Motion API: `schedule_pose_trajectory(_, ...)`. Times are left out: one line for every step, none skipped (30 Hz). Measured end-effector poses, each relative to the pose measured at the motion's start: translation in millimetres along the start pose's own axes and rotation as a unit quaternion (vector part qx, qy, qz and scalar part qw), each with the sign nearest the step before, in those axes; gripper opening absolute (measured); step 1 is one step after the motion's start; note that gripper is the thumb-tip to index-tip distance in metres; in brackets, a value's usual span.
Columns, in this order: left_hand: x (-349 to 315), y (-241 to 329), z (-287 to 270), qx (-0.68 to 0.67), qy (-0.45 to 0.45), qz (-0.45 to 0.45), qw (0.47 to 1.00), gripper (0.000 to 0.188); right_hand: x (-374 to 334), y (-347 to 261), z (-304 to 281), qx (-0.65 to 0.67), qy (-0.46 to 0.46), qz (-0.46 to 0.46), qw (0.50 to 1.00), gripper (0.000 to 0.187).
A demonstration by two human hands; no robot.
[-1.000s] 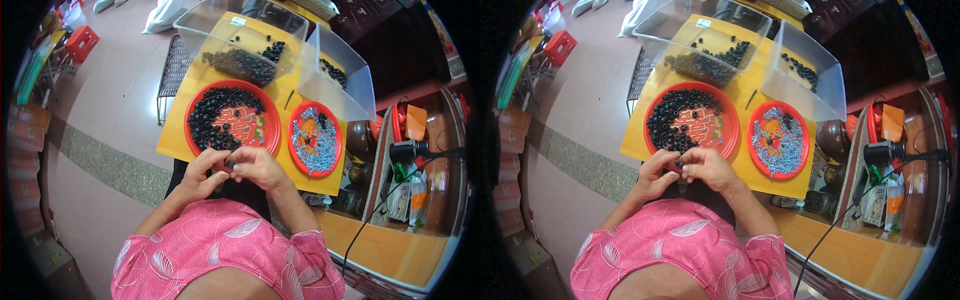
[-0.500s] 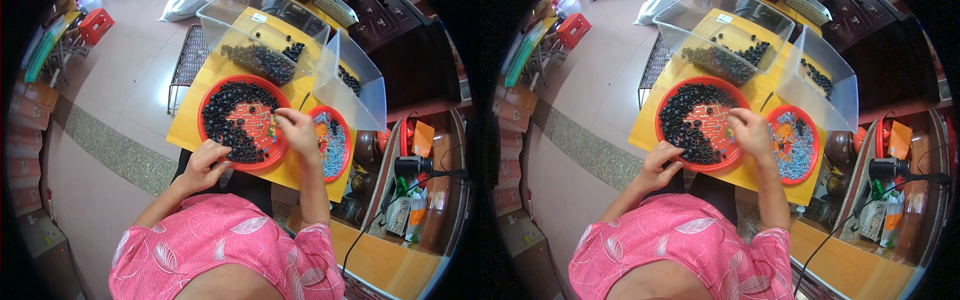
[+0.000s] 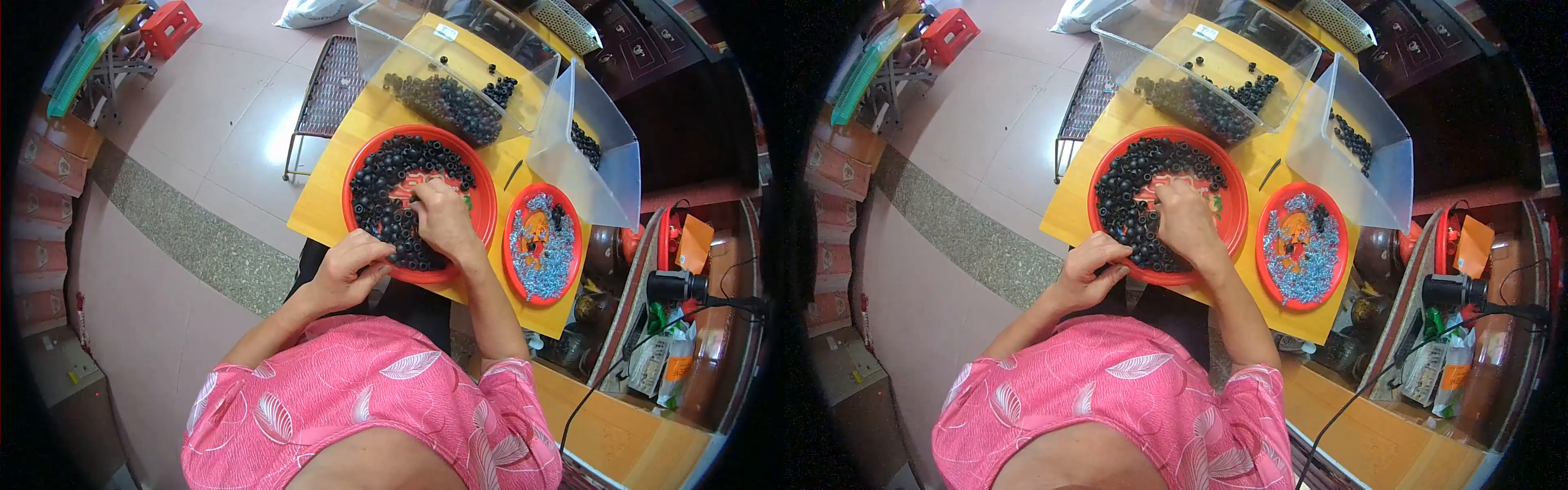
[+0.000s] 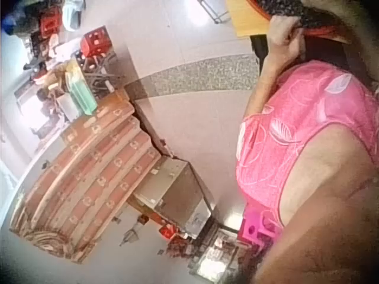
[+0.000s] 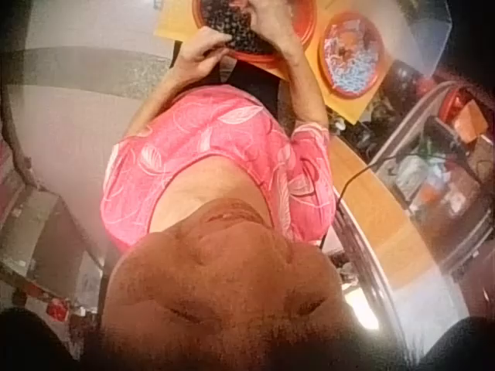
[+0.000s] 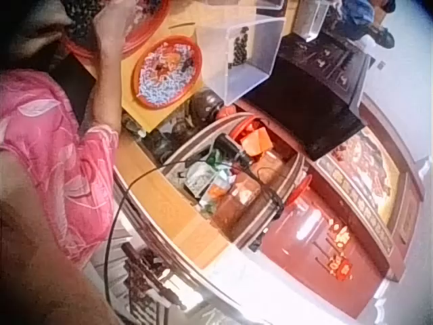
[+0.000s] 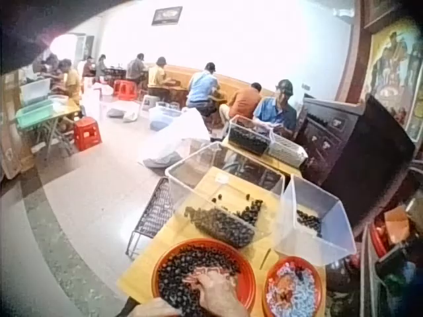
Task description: The person assembles components by picking small black pieces and metal pins from trays and inserting the pins into the black pieces by hand.
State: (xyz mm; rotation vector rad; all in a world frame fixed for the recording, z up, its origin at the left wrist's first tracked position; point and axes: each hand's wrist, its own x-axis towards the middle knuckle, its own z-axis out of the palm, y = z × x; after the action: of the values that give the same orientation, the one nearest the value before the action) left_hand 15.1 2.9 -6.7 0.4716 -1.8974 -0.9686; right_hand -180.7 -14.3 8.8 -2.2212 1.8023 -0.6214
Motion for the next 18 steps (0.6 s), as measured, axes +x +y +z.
schedule_pose_trajectory(0.7, -0.3, 0.5, -0.002, -0.001, 0.001, 1.0, 0.03, -3.5, 0.1, -4.7, 0.033, 0.014, 0.018, 0.999, 0.015)
schedule_pose_trajectory(0.4, -0.5, 0.1, 0.001, -0.001, 0.0, 1.0, 0.03, -7.4, -1.5, -11.2, 0.034, 0.014, 0.018, 0.999, 0.015)
schedule_pose_trajectory(0.1, -0.8, 0.0, 0.004, -0.002, -0.001, 1.0, 0.03, -12.4, -3.0, -21.5, 0.08, -0.016, 0.029, 0.996, 0.015)
schedule_pose_trajectory(-1.2, -1.0, -0.2, 0.004, -0.002, -0.001, 1.0, 0.03, -17.4, -2.1, -31.6, 0.126, -0.045, 0.039, 0.99, 0.015)
schedule_pose_trajectory(-1.9, -1.4, 0.0, 0.005, 0.0, -0.002, 1.0, 0.03, -23.2, 4.0, -43.3, 0.165, -0.074, 0.068, 0.981, 0.017)
schedule_pose_trajectory(-2.8, -1.9, 0.1, 0.006, 0.003, -0.002, 1.0, 0.029, -27.7, 6.4, -59.2, 0.178, -0.049, 0.084, 0.979, 0.017)
schedule_pose_trajectory(-2.4, -1.4, 0.4, 0.003, 0.001, -0.001, 1.0, 0.029, -31.8, 13.5, -76.3, 0.244, -0.014, 0.145, 0.959, 0.017)
schedule_pose_trajectory(-1.4, 0.1, -0.6, 0.005, 0.0, -0.004, 1.0, 0.029, -32.5, 16.9, -103.7, 0.182, 0.043, 0.154, 0.97, 0.014)
schedule_pose_trajectory(-0.3, 1.6, -0.5, 0.005, -0.004, -0.004, 1.0, 0.029, -40.9, 37.0, -121.2, 0.202, 0.158, 0.184, 0.949, 0.014)
schedule_pose_trajectory(-1.7, 0.5, 0.3, 0.002, -0.005, -0.003, 1.0, 0.029, -44.6, 47.8, -144.6, 0.283, 0.226, 0.252, 0.898, 0.022)
schedule_pose_trajectory(-1.6, 0.0, 1.2, 0.005, -0.004, 0.001, 1.0, 0.028, -50.1, 70.0, -165.4, 0.269, 0.305, 0.233, 0.883, 0.027)
schedule_pose_trajectory(-1.0, -1.4, 2.1, 0.007, -0.003, 0.007, 1.0, 0.028, -53.5, 89.4, -179.8, 0.253, 0.382, 0.212, 0.863, 0.032)
schedule_pose_trajectory(-0.1, -1.1, 2.7, 0.008, 0.0, 0.005, 1.0, 0.026, -53.4, 96.8, -187.3, 0.144, 0.406, 0.239, 0.87, 0.035)
schedule_pose_trajectory(-1.0, -0.8, 2.4, 0.002, -0.002, 0.011, 1.0, 0.026, -54.7, 101.8, -191.8, 0.033, 0.425, 0.264, 0.865, 0.038)
schedule_pose_trajectory(-2.7, -0.4, 1.6, 0.008, -0.006, -0.009, 1.0, 0.027, -56.4, 105.3, -184.4, -0.123, 0.451, 0.246, 0.849, 0.04)
schedule_pose_trajectory(-5.3, 0.6, 1.1, 0.02, -0.007, -0.035, 0.999, 0.027, -54.5, 102.6, -173.4, -0.22, 0.423, 0.194, 0.857, 0.035)
schedule_pose_trajectory(-5.3, 2.1, 1.4, 0.017, -0.005, -0.043, 0.999, 0.027, -53.7, 99.0, -159.6, -0.197, 0.398, 0.179, 0.878, 0.025)
schedule_pose_trajectory(-6.2, 3.1, 1.0, 0.021, -0.005, -0.048, 0.999, 0.027, -46.4, 80.1, -142.8, -0.115, 0.359, 0.203, 0.904, 0.022)
